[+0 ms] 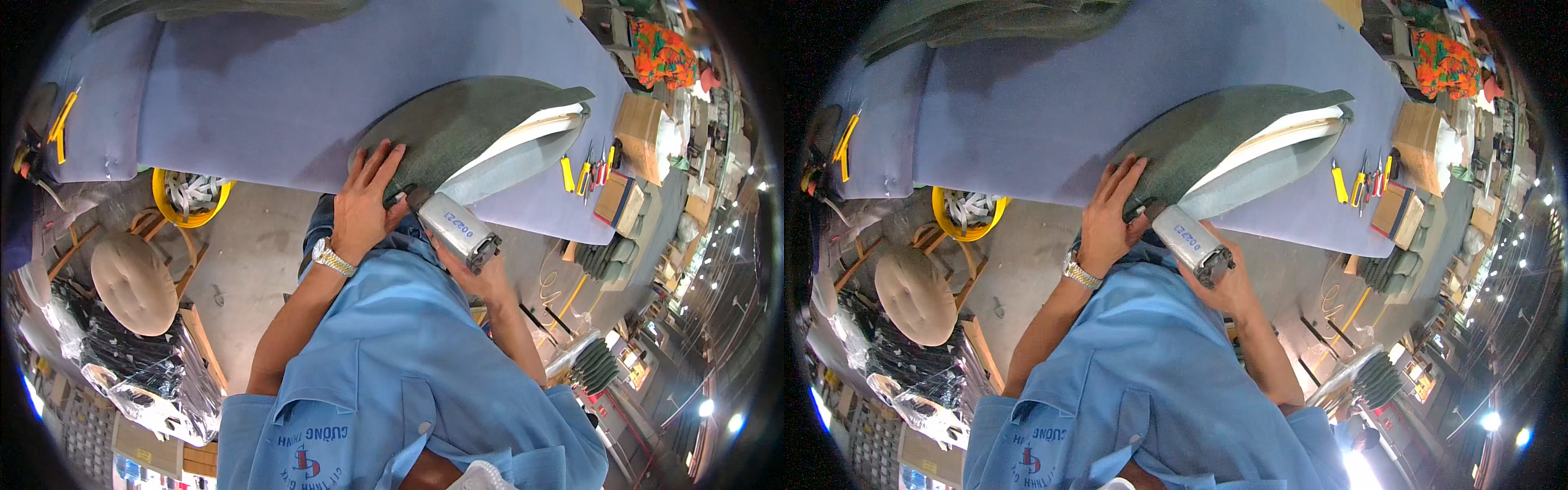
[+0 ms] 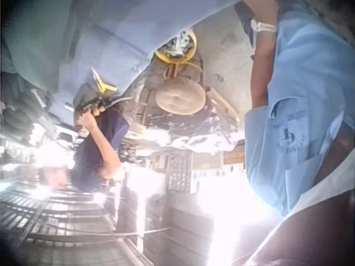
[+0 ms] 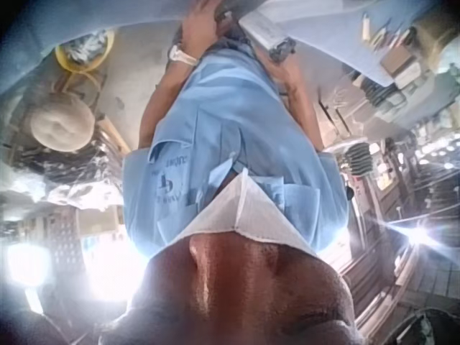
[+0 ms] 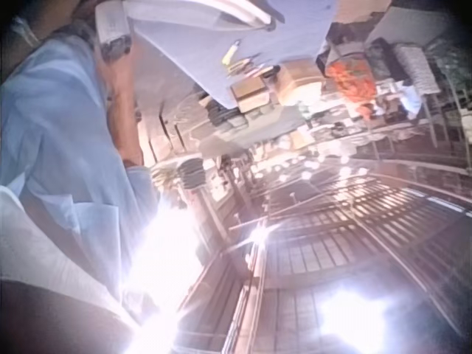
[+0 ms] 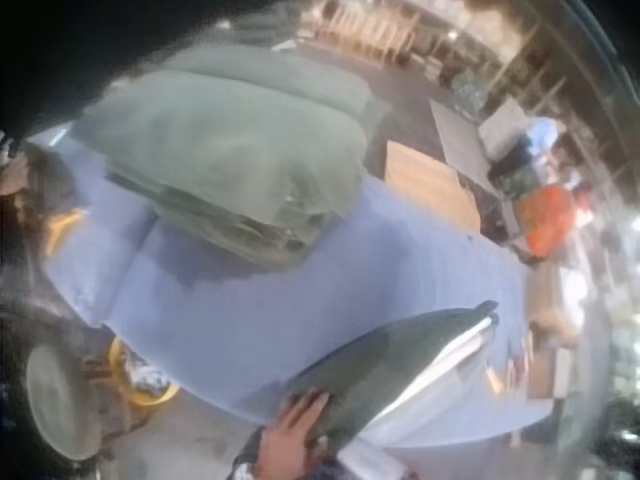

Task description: The person staples green fabric onto a foam cushion using a pneumatic staple gun, then trims excess fabric with a utility knife. They fold and staple the edges to secure the fabric, repeating the process on multiple cushions and stacking the finished items on the table.

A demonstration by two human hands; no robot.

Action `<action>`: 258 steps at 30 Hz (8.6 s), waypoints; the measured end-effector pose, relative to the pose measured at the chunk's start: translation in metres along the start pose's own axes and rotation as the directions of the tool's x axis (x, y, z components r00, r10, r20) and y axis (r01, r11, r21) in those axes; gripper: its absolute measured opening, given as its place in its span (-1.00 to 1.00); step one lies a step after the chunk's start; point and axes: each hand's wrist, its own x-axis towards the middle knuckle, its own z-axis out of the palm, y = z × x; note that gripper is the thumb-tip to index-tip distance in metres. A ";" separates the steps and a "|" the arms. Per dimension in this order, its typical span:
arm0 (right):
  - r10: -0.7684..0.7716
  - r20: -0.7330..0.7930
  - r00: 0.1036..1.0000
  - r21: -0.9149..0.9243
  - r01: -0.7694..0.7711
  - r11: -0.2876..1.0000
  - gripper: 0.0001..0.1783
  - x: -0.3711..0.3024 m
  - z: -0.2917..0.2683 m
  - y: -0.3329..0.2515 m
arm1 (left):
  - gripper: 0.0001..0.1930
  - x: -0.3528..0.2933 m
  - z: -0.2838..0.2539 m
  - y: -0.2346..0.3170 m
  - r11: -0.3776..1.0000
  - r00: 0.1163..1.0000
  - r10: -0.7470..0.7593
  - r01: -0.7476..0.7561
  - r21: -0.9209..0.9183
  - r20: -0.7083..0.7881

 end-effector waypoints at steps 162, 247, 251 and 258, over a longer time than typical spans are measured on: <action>0.064 -0.416 0.907 0.786 0.322 0.528 -0.69 0.040 -0.137 0.220 | -0.21 0.155 0.209 0.169 0.921 0.789 0.152 -0.332 0.205 0.595; -0.029 -0.509 0.860 0.292 0.204 0.934 -0.33 -0.025 -0.201 0.196 | -0.17 0.121 0.215 0.167 0.875 0.876 0.131 -0.322 0.362 0.464; -0.014 -0.525 0.851 0.280 0.189 0.941 -0.32 -0.029 -0.198 0.197 | -0.18 0.120 0.216 0.177 0.828 0.888 0.068 -0.304 0.471 0.455; 0.005 -0.471 0.882 0.331 0.171 0.928 -0.36 -0.034 -0.201 0.189 | -0.15 0.120 0.216 0.184 0.810 0.883 0.050 -0.310 0.499 0.467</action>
